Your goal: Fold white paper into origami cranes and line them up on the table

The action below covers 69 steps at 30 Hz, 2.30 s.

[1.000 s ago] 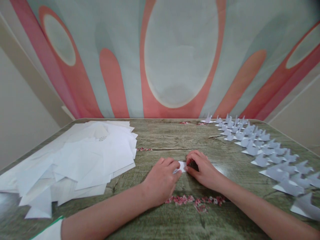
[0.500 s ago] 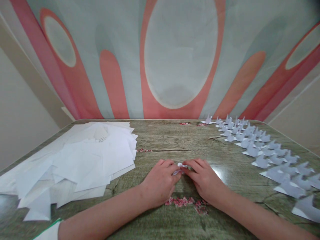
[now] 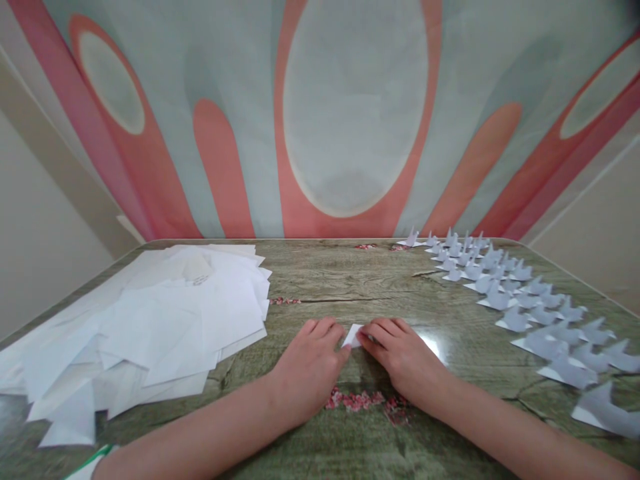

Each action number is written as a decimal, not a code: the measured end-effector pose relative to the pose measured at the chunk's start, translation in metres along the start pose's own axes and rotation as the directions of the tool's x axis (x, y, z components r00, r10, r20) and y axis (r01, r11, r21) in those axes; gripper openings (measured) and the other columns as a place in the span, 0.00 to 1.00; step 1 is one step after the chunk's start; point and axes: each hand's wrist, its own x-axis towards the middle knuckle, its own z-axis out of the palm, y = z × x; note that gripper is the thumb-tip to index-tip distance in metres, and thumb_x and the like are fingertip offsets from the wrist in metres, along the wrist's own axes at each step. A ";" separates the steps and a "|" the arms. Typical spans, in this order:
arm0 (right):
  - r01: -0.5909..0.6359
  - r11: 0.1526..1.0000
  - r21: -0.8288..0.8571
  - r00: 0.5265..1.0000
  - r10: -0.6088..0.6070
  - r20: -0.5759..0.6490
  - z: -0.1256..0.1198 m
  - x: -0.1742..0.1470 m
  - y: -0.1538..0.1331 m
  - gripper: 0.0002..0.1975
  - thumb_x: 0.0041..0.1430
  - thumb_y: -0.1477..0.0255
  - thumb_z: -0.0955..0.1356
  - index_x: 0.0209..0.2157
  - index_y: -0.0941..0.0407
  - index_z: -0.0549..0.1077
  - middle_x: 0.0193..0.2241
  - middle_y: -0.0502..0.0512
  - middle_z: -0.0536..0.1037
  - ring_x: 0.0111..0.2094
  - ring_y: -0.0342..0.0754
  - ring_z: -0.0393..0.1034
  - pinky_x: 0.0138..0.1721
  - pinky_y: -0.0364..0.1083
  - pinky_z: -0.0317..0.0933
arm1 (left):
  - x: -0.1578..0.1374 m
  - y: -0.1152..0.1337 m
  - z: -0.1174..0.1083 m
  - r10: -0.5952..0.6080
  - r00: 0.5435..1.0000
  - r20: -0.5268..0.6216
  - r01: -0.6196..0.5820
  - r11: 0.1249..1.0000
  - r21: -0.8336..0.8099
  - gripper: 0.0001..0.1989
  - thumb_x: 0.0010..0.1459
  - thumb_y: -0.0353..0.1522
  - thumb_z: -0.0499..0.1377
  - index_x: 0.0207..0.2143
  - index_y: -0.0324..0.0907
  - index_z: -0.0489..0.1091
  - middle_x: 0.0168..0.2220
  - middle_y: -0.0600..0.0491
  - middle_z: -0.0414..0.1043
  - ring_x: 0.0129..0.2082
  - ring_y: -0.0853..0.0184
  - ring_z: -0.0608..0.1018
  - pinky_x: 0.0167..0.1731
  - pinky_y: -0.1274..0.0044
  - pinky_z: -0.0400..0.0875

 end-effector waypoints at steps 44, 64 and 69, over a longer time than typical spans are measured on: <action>-0.219 0.913 0.344 0.942 0.290 -0.168 0.015 0.000 0.013 0.13 0.58 0.73 0.63 0.46 0.54 0.68 0.42 0.58 0.70 0.42 0.50 0.63 0.42 0.52 0.59 | 0.005 -0.001 0.015 0.052 0.996 -0.068 -0.054 0.998 -0.026 0.13 0.56 0.25 0.49 0.42 0.33 0.67 0.42 0.44 0.69 0.47 0.58 0.67 0.45 0.68 0.62; -0.317 0.638 0.702 0.859 0.507 -0.073 0.017 0.006 0.016 0.12 0.52 0.72 0.66 0.40 0.55 0.63 0.32 0.52 0.70 0.34 0.48 0.65 0.36 0.48 0.59 | 0.057 -0.026 0.024 -0.230 0.968 0.103 0.223 0.592 -0.774 0.07 0.49 0.30 0.57 0.32 0.38 0.69 0.25 0.56 0.69 0.25 0.70 0.70 0.24 0.81 0.61; -0.310 0.480 0.821 0.820 0.572 -0.025 0.011 0.009 0.023 0.12 0.54 0.66 0.65 0.39 0.56 0.65 0.29 0.51 0.70 0.30 0.45 0.65 0.33 0.45 0.60 | 0.060 -0.021 0.028 -0.279 0.960 -0.029 0.129 0.531 -0.837 0.06 0.52 0.32 0.56 0.28 0.38 0.69 0.25 0.56 0.68 0.26 0.72 0.68 0.27 0.82 0.61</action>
